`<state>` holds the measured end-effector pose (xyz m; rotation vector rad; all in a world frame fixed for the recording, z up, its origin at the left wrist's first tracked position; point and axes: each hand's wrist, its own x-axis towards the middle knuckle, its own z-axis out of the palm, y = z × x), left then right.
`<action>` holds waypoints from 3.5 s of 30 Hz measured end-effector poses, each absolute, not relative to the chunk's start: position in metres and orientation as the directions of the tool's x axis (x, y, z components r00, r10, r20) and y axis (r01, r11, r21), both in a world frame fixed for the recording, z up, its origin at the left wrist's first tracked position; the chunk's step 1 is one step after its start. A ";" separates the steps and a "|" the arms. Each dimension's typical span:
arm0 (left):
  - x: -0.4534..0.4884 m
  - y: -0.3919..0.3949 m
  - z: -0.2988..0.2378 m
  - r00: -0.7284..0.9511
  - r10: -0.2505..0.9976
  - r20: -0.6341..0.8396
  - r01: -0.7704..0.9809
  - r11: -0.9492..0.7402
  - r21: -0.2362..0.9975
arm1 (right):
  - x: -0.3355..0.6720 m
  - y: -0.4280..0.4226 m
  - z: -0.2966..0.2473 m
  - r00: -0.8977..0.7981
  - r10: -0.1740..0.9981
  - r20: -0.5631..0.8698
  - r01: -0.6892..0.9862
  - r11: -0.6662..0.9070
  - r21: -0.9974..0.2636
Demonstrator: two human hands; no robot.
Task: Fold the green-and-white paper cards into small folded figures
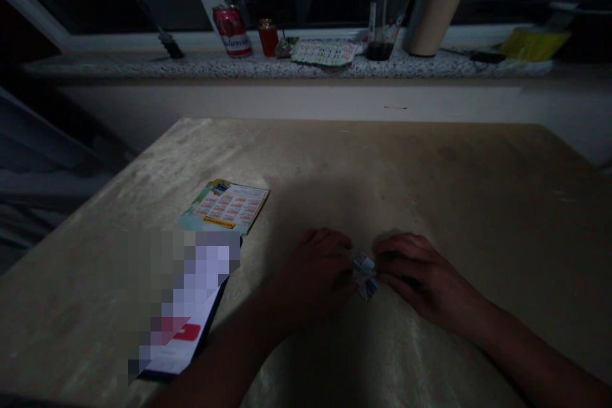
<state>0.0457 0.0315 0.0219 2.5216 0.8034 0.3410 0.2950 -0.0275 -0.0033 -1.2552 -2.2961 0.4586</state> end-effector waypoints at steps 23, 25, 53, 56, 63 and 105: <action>0.059 0.011 0.006 0.587 0.807 0.055 0.721 -0.553 0.417 | 0.275 -0.032 -0.005 -0.226 0.941 0.253 0.827 0.322 -0.460; 0.062 0.009 0.006 0.561 0.826 0.058 0.745 -0.534 0.398 | 0.273 -0.031 -0.005 -0.203 0.943 0.262 0.838 0.306 -0.451; 0.075 0.006 -0.003 0.486 0.864 0.131 0.818 -0.503 0.280 | 0.267 -0.028 -0.007 -0.145 0.951 0.273 0.876 0.252 -0.411; 0.076 0.006 -0.001 0.481 0.869 0.114 0.822 -0.492 0.286 | 0.268 -0.028 -0.009 -0.144 0.955 0.260 0.878 0.244 -0.411; 0.075 0.006 -0.001 0.491 0.865 0.107 0.809 -0.498 0.313 | 0.268 -0.028 -0.008 -0.145 0.959 0.244 0.882 0.238 -0.407; 0.076 0.002 0.004 0.643 0.763 0.069 0.746 -0.644 0.171 | 0.261 -0.029 -0.001 -0.048 0.982 0.184 0.895 0.124 -0.429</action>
